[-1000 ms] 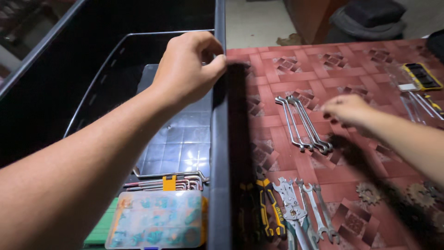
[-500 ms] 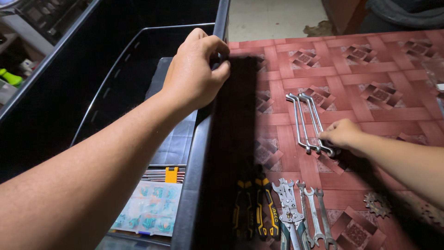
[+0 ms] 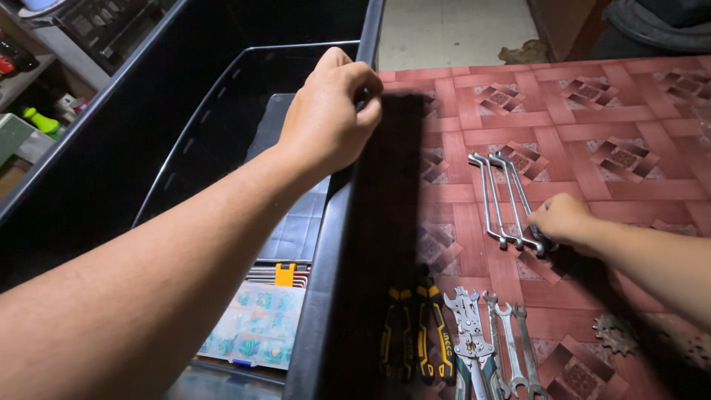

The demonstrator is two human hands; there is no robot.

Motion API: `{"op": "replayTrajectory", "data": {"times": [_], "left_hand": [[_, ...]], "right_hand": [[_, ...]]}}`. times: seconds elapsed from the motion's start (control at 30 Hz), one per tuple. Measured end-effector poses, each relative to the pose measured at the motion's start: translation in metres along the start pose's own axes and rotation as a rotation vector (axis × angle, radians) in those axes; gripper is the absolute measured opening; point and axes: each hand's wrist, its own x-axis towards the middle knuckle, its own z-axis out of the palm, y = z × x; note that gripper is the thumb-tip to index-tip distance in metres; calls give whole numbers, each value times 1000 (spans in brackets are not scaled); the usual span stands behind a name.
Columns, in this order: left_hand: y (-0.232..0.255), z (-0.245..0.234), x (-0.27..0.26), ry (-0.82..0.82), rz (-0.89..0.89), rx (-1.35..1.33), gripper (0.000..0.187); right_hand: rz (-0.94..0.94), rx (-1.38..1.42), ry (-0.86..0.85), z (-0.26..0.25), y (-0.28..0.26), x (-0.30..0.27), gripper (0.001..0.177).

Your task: The person sorts hand tools from a patterned table into a large black toolbox. They pick up wrenches and hex keys one at a time, align them, and lay them in rows inside the toolbox alongside a small parts organizer, pliers, and screwdrivers.

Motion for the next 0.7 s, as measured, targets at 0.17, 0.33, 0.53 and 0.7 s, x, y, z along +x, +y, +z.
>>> {"op": "replayTrajectory", "data": {"times": [0.17,0.33,0.53,0.7], "left_hand": [[-1,-1,0,-6,0,16,13],[-6,2,0,46,25,-40,16],[-17,3,14,72,-123,-483,20],[-24,-26,30,-129,-395,-953,28]], "right_hand": [[18,232,-41,-6,23,20,39],[-22,591,-54,-53,-10,-4,33],[-334,789,48,-120,-139,-105,26],[-509,753,-63,-140,-255,-194,24]]}}
